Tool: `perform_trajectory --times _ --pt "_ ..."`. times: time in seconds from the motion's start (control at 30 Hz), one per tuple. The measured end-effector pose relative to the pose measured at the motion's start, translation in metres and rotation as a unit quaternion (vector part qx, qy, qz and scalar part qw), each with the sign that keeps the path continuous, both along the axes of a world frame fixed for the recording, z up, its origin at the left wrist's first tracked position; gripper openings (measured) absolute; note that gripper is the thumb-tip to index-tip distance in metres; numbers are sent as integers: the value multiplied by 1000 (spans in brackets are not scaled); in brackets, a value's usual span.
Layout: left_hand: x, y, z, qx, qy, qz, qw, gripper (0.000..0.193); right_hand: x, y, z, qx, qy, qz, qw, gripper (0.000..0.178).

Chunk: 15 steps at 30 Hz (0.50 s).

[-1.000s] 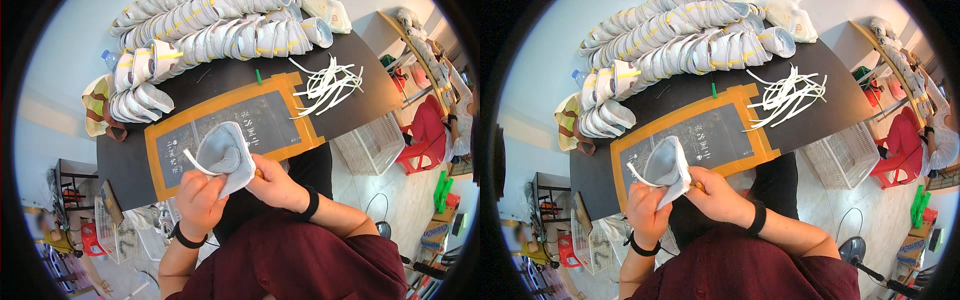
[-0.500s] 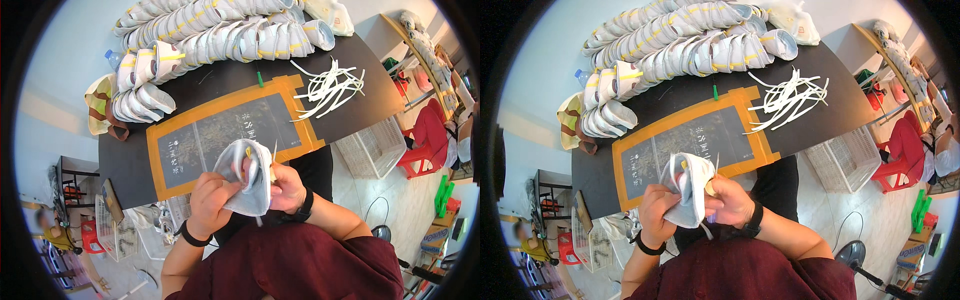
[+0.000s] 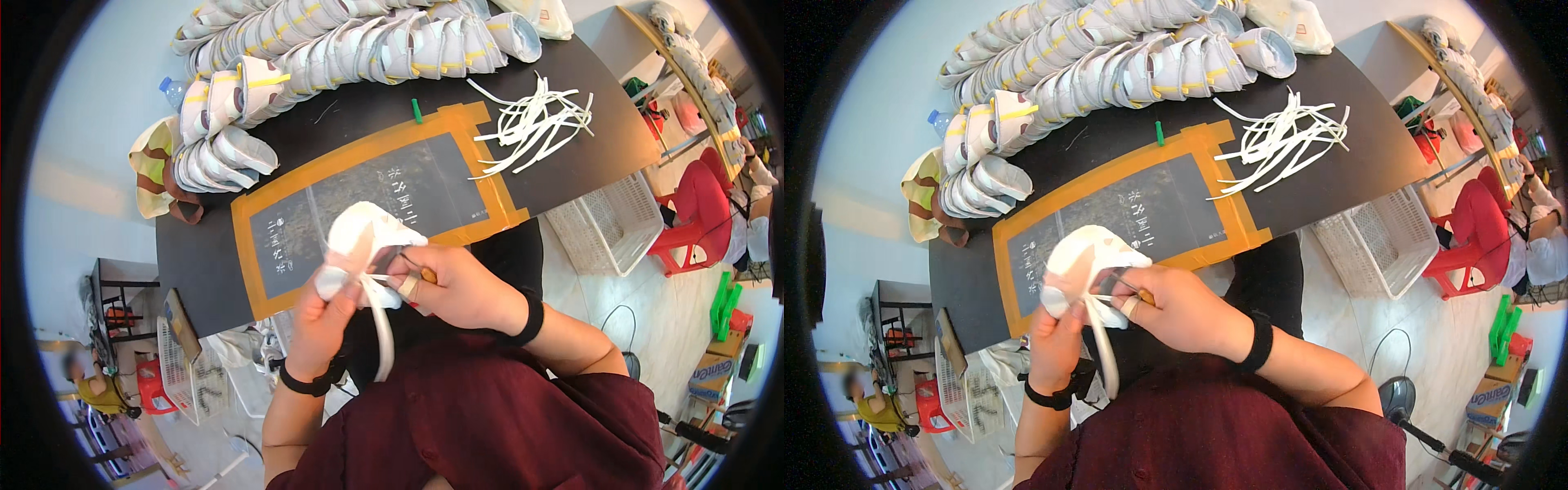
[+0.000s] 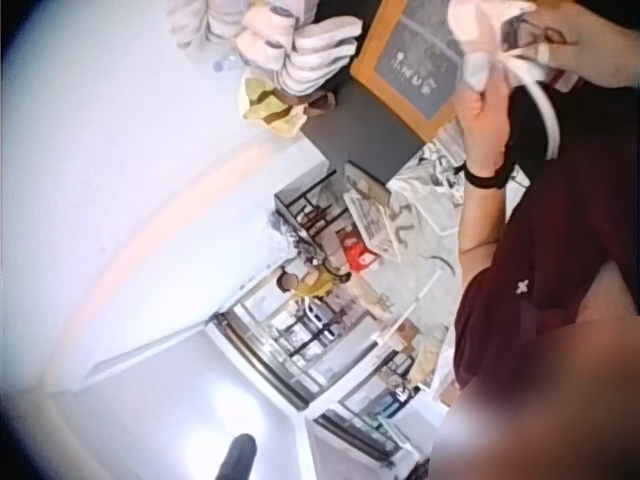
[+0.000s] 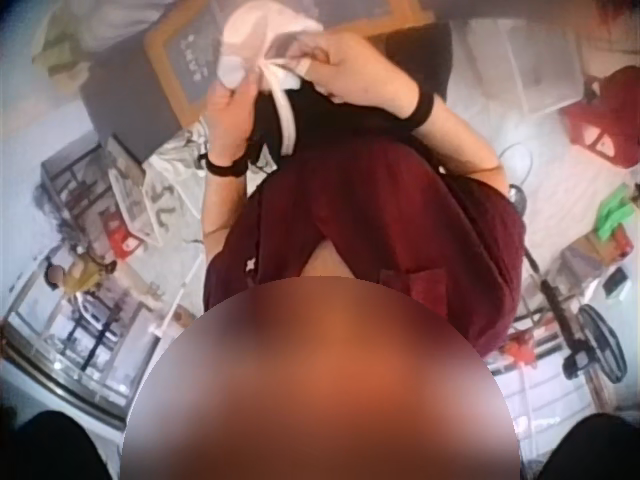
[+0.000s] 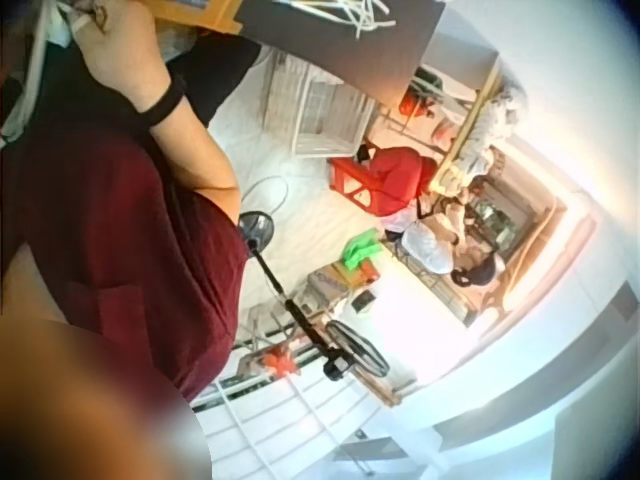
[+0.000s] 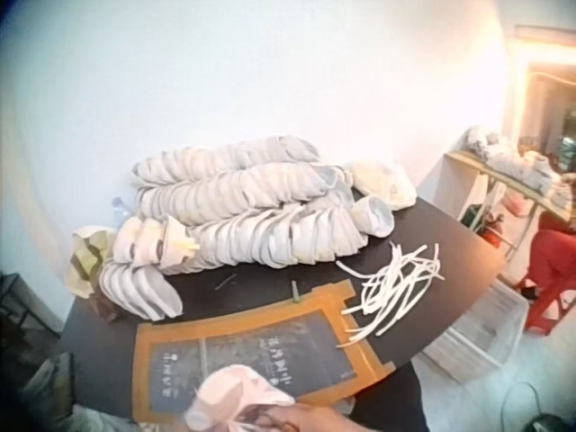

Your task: Assembling and finishing the upper components of a shoe using a needle tool.

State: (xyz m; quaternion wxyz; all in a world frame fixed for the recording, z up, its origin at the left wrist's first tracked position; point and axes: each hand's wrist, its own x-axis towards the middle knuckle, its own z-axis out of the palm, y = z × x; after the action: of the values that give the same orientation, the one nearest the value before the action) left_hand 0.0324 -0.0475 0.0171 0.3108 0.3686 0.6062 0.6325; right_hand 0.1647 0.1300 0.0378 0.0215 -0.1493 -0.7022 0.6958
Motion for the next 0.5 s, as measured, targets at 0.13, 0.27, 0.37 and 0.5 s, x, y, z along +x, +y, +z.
perform_trajectory --times 0.13,0.27,0.37,0.5 --pt "0 4 8 3 -200 41 979 26 13 4 3 94 92 -61 989 6" --pt "3 3 3 6 -257 70 964 21 19 18 7 115 59 -113 985 6" --pt "4 2 -1 11 -266 58 962 19 17 16 -2 96 82 -148 981 7" --pt "6 0 -13 6 -245 96 965 26 15 20 -8 178 113 -155 965 7"
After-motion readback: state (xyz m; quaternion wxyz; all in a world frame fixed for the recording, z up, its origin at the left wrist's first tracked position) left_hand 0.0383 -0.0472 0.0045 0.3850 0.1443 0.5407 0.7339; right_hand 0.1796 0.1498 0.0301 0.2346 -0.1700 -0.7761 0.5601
